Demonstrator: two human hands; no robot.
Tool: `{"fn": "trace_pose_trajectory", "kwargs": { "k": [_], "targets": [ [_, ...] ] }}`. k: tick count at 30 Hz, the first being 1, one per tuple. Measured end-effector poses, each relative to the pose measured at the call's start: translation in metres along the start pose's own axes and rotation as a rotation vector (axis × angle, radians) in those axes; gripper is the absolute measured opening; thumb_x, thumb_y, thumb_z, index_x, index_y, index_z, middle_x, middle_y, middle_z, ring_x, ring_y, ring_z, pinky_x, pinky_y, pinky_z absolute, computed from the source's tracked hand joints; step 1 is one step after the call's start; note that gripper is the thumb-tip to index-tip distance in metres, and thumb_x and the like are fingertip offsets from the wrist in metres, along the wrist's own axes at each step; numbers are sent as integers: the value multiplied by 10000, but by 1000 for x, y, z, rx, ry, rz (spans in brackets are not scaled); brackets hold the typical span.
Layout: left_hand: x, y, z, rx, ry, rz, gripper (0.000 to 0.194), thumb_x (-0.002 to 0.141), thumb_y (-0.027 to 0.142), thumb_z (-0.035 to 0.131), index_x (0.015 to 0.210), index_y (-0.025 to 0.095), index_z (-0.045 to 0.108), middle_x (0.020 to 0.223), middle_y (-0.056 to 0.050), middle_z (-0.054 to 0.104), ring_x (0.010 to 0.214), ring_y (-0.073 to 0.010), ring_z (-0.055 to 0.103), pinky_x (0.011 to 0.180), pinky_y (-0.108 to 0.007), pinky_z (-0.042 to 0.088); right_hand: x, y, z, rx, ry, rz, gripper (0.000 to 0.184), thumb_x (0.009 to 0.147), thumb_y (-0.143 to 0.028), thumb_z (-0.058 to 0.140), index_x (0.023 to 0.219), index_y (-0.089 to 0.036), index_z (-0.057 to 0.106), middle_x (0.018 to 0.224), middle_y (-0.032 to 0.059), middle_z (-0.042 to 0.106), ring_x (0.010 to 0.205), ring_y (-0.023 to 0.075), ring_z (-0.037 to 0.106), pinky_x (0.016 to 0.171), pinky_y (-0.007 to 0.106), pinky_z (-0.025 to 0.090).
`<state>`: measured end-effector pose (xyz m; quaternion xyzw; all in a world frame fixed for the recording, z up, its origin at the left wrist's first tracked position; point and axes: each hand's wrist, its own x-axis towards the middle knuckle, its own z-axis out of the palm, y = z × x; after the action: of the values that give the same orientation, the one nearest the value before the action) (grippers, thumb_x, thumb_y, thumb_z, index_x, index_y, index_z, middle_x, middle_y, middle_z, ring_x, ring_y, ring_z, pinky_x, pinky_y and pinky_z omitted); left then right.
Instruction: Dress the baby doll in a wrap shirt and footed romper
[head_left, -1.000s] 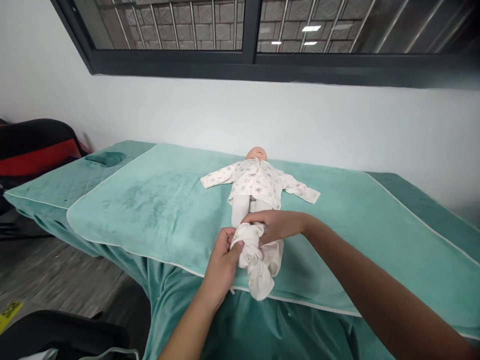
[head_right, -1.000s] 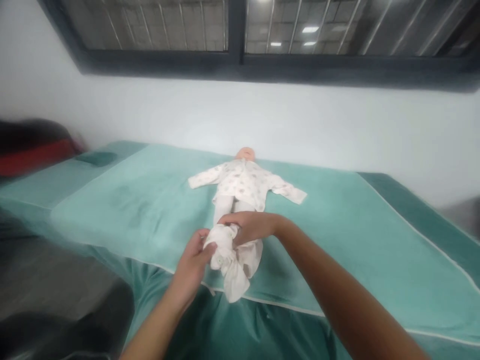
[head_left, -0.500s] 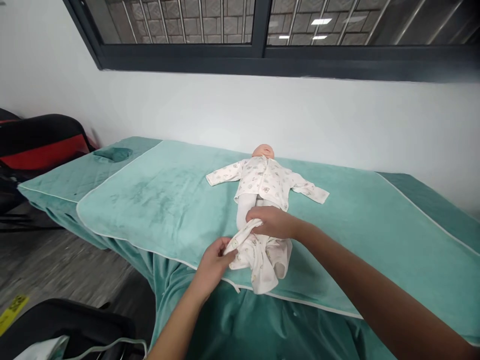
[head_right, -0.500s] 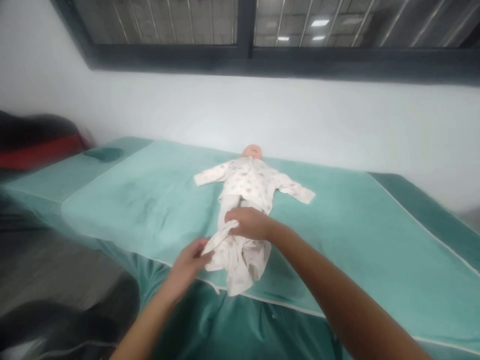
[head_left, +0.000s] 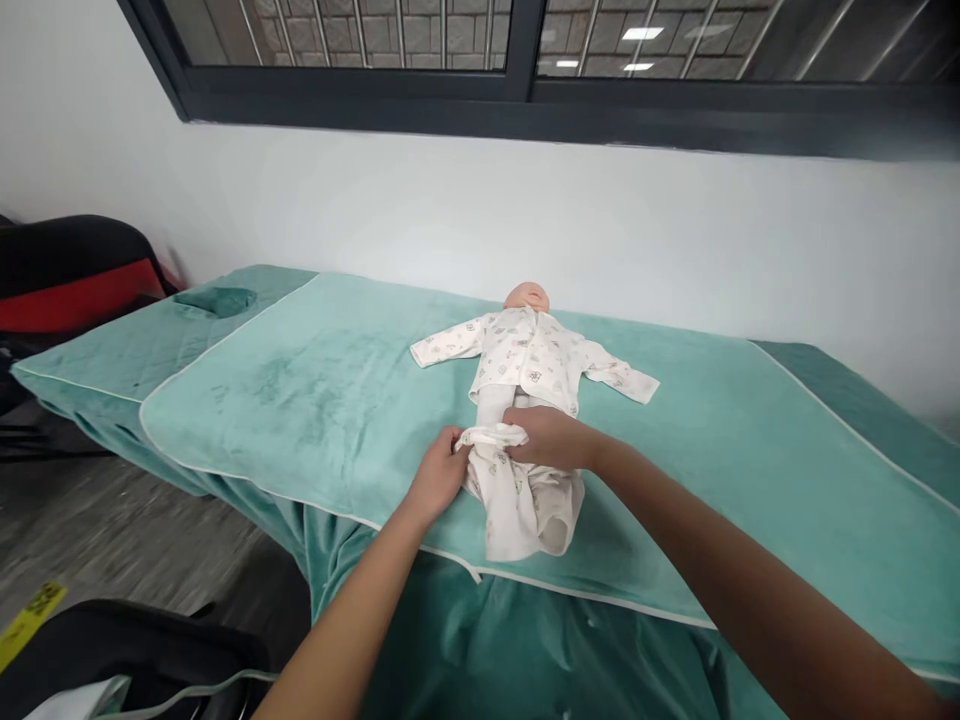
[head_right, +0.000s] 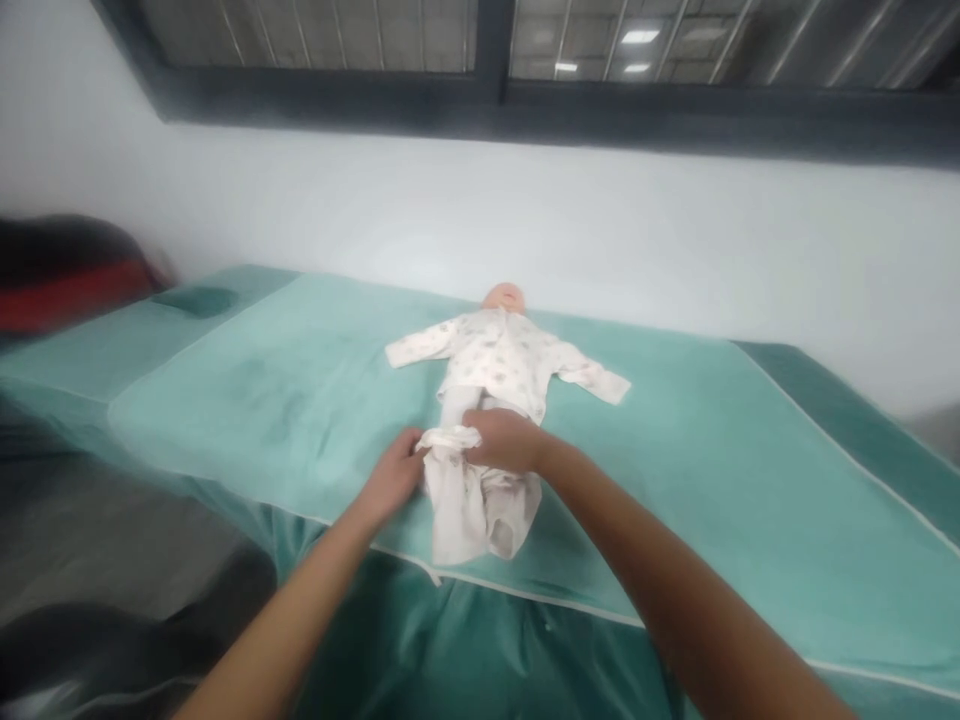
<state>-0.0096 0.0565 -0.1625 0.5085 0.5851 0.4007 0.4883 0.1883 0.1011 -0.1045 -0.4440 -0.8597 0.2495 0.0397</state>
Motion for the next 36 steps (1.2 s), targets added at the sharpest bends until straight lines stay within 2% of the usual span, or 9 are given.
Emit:
{"fn": "trace_pose_trajectory", "kwargs": {
  "k": [6, 10, 14, 19, 24, 27, 31, 34, 36],
  "targets": [
    [-26, -5, -17, -487, -373, -124, 383, 631, 128, 642, 1006, 171, 578, 856, -7, 673, 795, -160, 595, 750, -263, 431, -5, 4, -4, 246, -19, 45, 231, 816, -371, 653, 965, -207, 588, 1047, 67, 667, 950, 252, 604, 779, 351, 446],
    [-29, -11, -16, -597, -441, -88, 495, 606, 113, 705, 1070, 178, 546, 907, -31, 706, 802, -160, 619, 780, -271, 450, -7, 10, -4, 360, -14, 52, 338, 766, -367, 709, 1051, -217, 605, 1101, 57, 651, 992, 255, 602, 822, 363, 465],
    [-22, -12, -13, -440, -368, -40, 391, 615, 140, 757, 946, 172, 551, 859, 0, 668, 765, -132, 591, 711, -231, 437, -8, 9, -6, 381, -19, 53, 388, 737, -361, 729, 1075, -214, 606, 1115, 62, 636, 979, 250, 593, 801, 354, 462],
    [2, -12, -16, -197, -289, 70, 187, 663, 139, 602, 791, 202, 482, 670, 62, 522, 597, -109, 500, 567, -221, 375, -3, 6, -7, 299, -36, 31, 244, 755, -344, 673, 946, -202, 618, 976, 51, 649, 867, 235, 588, 714, 336, 441],
    [25, -7, -7, -19, 34, 224, 109, 708, 118, 530, 763, 207, 498, 734, 25, 574, 713, -141, 518, 659, -248, 393, 5, 6, -5, 159, 21, 34, 111, 728, -260, 606, 747, -220, 505, 778, 26, 587, 723, 204, 533, 623, 315, 395],
    [35, -1, 2, -71, 127, 172, 96, 731, 124, 537, 776, 203, 505, 763, 15, 594, 757, -149, 522, 679, -253, 385, 7, 5, -2, 165, 71, 124, 97, 747, -262, 571, 759, -224, 482, 824, 42, 604, 750, 216, 544, 650, 327, 404],
    [42, 5, 10, -384, 5, -3, 142, 709, 122, 563, 824, 199, 528, 695, 37, 544, 658, -127, 492, 608, -241, 358, 5, 9, 3, 264, 245, 215, 79, 805, -267, 503, 867, -220, 515, 931, 56, 630, 839, 231, 563, 718, 338, 422],
    [41, 5, 14, -659, -109, -39, 191, 718, 149, 622, 897, 188, 567, 798, 11, 622, 740, -136, 576, 715, -263, 444, 2, 16, 6, 396, 330, 243, 105, 830, -318, 509, 876, -223, 502, 914, 34, 622, 828, 218, 555, 700, 324, 427],
    [39, 3, 15, -731, -201, -35, 234, 741, 193, 671, 961, 180, 593, 899, -23, 665, 834, -159, 617, 815, -296, 472, 0, 19, 8, 505, 381, 270, 166, 829, -373, 545, 892, -223, 511, 914, 27, 629, 831, 215, 556, 686, 314, 433]
  ]
}}
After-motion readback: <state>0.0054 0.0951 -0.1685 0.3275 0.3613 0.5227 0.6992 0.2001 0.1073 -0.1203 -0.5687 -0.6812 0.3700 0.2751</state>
